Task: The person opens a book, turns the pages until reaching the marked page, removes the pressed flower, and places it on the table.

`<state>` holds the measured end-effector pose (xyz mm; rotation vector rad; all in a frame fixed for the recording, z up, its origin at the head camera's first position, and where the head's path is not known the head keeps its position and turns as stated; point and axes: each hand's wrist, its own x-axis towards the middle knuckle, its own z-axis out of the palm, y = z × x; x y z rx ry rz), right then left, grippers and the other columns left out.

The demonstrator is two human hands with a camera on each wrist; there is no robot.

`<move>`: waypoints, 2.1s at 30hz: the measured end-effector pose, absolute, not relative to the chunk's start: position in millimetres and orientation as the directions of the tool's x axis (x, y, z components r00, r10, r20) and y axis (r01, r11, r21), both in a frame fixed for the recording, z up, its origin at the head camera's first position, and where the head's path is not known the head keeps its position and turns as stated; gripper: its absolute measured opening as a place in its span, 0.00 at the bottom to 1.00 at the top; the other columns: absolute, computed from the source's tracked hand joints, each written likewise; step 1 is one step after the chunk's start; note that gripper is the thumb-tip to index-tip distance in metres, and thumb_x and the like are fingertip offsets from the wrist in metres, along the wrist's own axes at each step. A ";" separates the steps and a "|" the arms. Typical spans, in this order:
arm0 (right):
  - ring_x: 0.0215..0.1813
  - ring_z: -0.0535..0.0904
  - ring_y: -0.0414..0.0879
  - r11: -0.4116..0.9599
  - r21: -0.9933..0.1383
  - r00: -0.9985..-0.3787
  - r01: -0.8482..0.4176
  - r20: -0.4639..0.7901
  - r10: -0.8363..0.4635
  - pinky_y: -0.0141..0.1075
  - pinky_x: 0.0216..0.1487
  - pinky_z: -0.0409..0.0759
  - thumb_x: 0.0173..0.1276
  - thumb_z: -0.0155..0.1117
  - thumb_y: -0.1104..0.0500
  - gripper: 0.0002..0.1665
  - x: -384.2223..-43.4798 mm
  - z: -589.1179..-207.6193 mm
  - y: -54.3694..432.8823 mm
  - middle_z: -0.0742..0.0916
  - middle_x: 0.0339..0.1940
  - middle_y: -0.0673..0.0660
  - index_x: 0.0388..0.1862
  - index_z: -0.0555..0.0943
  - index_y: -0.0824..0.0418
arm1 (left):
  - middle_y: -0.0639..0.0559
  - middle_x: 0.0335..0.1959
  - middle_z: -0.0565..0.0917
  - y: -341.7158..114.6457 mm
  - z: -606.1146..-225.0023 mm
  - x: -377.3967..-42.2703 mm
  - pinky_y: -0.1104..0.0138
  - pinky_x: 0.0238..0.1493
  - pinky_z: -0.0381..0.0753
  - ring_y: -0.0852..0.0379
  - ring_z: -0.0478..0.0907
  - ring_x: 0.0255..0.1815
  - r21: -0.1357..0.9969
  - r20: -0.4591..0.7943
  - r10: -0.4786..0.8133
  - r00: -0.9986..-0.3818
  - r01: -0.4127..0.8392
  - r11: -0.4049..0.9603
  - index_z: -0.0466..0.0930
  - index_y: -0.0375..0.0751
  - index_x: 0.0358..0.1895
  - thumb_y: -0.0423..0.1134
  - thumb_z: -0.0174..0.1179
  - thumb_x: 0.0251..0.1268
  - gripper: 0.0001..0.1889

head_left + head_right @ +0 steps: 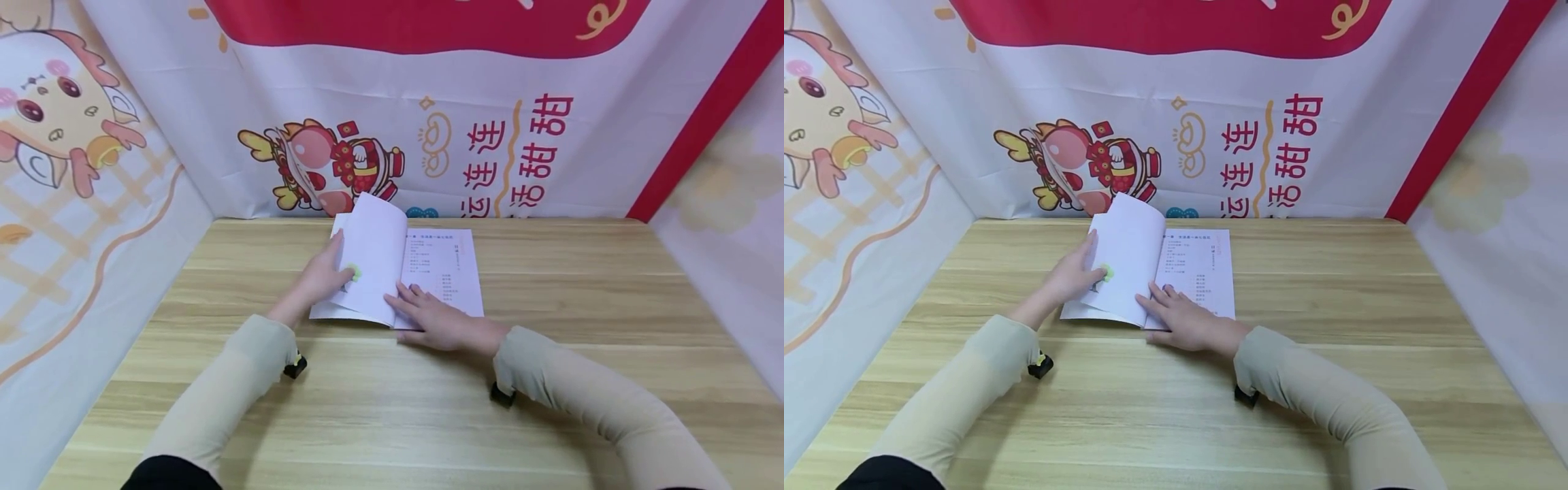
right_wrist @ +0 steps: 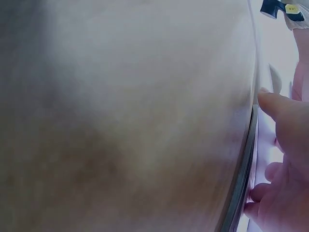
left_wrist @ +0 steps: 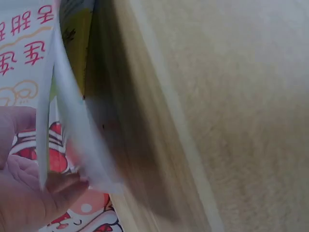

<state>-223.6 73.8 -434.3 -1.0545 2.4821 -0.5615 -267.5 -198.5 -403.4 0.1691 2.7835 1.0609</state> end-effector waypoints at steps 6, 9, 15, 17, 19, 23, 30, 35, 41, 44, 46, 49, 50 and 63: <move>0.84 0.38 0.59 0.635 -0.476 -0.635 -0.608 -0.189 -0.749 0.49 0.81 0.41 0.78 0.57 0.39 0.48 -223.2 -433.7 73.9 0.43 0.86 0.53 0.87 0.46 0.44 | 0.32 0.83 0.37 -183.8 -407.7 -260.2 0.38 0.77 0.45 0.29 0.35 0.81 0.341 -0.125 0.224 -0.966 0.171 0.925 0.43 0.39 0.84 0.48 0.47 0.83 0.37; 0.84 0.38 0.59 0.635 -0.468 -0.631 -0.614 -0.192 -0.751 0.49 0.81 0.41 0.78 0.58 0.39 0.48 -223.3 -434.5 73.5 0.42 0.85 0.54 0.87 0.46 0.44 | 0.34 0.83 0.35 -175.4 -410.9 -254.8 0.34 0.75 0.44 0.27 0.31 0.81 0.227 -0.164 0.216 -0.962 0.177 0.958 0.40 0.42 0.84 0.53 0.41 0.84 0.37; 0.84 0.38 0.59 0.631 -0.456 -0.621 -0.627 -0.195 -0.759 0.51 0.81 0.43 0.78 0.58 0.40 0.49 -222.1 -435.8 74.5 0.42 0.86 0.55 0.87 0.45 0.46 | 0.38 0.83 0.32 -161.8 -418.5 -246.6 0.30 0.73 0.40 0.30 0.26 0.81 0.202 -0.189 0.270 -0.944 0.232 0.952 0.39 0.47 0.85 0.58 0.40 0.83 0.38; 0.84 0.38 0.59 0.626 -0.457 -0.614 -0.632 -0.197 -0.764 0.53 0.81 0.43 0.78 0.58 0.41 0.49 -221.6 -434.4 75.6 0.42 0.85 0.56 0.87 0.44 0.46 | 0.40 0.84 0.31 -159.0 -417.9 -245.2 0.29 0.73 0.38 0.31 0.25 0.81 0.204 -0.201 0.308 -0.930 0.268 0.942 0.39 0.52 0.85 0.58 0.41 0.83 0.37; 0.84 0.38 0.60 0.615 -0.460 -0.603 -0.641 -0.193 -0.774 0.54 0.81 0.43 0.78 0.59 0.41 0.50 -221.4 -433.3 76.9 0.42 0.85 0.57 0.87 0.43 0.46 | 0.43 0.84 0.31 -157.3 -415.9 -244.4 0.28 0.72 0.37 0.31 0.25 0.81 0.198 -0.215 0.341 -0.915 0.301 0.933 0.41 0.57 0.85 0.58 0.42 0.82 0.36; 0.84 0.36 0.59 0.608 -0.454 -0.591 -0.651 -0.200 -0.782 0.53 0.81 0.42 0.79 0.58 0.42 0.50 -221.7 -432.9 80.5 0.42 0.85 0.57 0.87 0.42 0.46 | 0.47 0.84 0.30 -156.7 -412.9 -244.4 0.27 0.72 0.37 0.32 0.24 0.81 0.184 -0.236 0.376 -0.896 0.338 0.923 0.42 0.66 0.84 0.58 0.42 0.83 0.33; 0.84 0.36 0.54 0.604 -0.439 -0.563 -0.666 -0.236 -0.792 0.51 0.81 0.40 0.79 0.57 0.41 0.49 -226.7 -435.8 90.0 0.46 0.86 0.56 0.87 0.42 0.47 | 0.47 0.84 0.31 -160.3 -412.3 -242.4 0.28 0.72 0.36 0.32 0.25 0.81 0.209 -0.263 0.387 -0.884 0.339 0.917 0.41 0.63 0.85 0.58 0.40 0.83 0.34; 0.84 0.39 0.56 0.600 -0.422 -0.544 -0.679 -0.260 -0.798 0.54 0.81 0.42 0.79 0.58 0.43 0.47 -229.5 -429.2 103.4 0.47 0.86 0.57 0.87 0.47 0.50 | 0.47 0.85 0.31 -164.1 -411.3 -241.5 0.29 0.73 0.37 0.33 0.26 0.82 0.238 -0.280 0.385 -0.879 0.325 0.915 0.42 0.60 0.85 0.60 0.40 0.83 0.35; 0.84 0.40 0.57 0.652 -0.439 -0.588 -0.618 -0.292 -0.754 0.55 0.81 0.42 0.79 0.59 0.43 0.44 -233.2 -422.2 126.3 0.48 0.86 0.56 0.86 0.52 0.50 | 0.46 0.85 0.30 -167.2 -411.0 -241.3 0.30 0.74 0.37 0.34 0.25 0.82 0.253 -0.325 0.375 -0.868 0.302 0.919 0.41 0.58 0.85 0.60 0.41 0.82 0.36; 0.84 0.41 0.58 0.675 -0.441 -0.611 -0.592 -0.301 -0.733 0.56 0.80 0.43 0.78 0.59 0.43 0.44 -235.5 -420.9 137.0 0.49 0.86 0.56 0.85 0.54 0.50 | 0.47 0.84 0.29 -165.5 -409.2 -241.2 0.31 0.74 0.37 0.35 0.24 0.82 0.270 -0.344 0.378 -0.860 0.295 0.917 0.40 0.55 0.85 0.61 0.42 0.82 0.38; 0.84 0.41 0.57 0.686 -0.437 -0.618 -0.581 -0.311 -0.722 0.56 0.80 0.45 0.78 0.60 0.43 0.44 -236.9 -419.4 142.4 0.49 0.86 0.56 0.85 0.55 0.50 | 0.48 0.84 0.29 -163.4 -408.2 -241.2 0.32 0.75 0.37 0.36 0.24 0.82 0.278 -0.348 0.380 -0.857 0.293 0.915 0.40 0.53 0.85 0.62 0.42 0.81 0.39; 0.84 0.42 0.57 0.689 -0.431 -0.613 -0.583 -0.323 -0.721 0.56 0.80 0.47 0.77 0.61 0.43 0.44 -238.6 -417.1 146.9 0.49 0.86 0.55 0.85 0.55 0.49 | 0.50 0.84 0.30 -160.3 -407.8 -241.5 0.33 0.75 0.38 0.37 0.25 0.82 0.283 -0.341 0.385 -0.858 0.297 0.912 0.40 0.48 0.85 0.63 0.45 0.80 0.42; 0.84 0.42 0.57 0.691 -0.432 -0.612 -0.580 -0.329 -0.720 0.56 0.80 0.48 0.77 0.61 0.44 0.44 -238.8 -416.1 147.8 0.50 0.86 0.55 0.85 0.55 0.49 | 0.50 0.84 0.30 -159.5 -407.8 -241.5 0.33 0.75 0.38 0.37 0.25 0.82 0.283 -0.339 0.385 -0.858 0.298 0.912 0.40 0.47 0.85 0.63 0.46 0.79 0.43; 0.84 0.43 0.52 0.711 -0.419 -0.608 -0.565 -0.371 -0.702 0.53 0.80 0.50 0.77 0.62 0.44 0.44 -240.3 -410.2 151.7 0.51 0.86 0.52 0.84 0.56 0.49 | 0.52 0.85 0.32 -160.2 -410.5 -241.6 0.31 0.74 0.42 0.34 0.27 0.82 0.294 -0.336 0.427 -0.839 0.337 0.894 0.38 0.59 0.85 0.65 0.49 0.77 0.43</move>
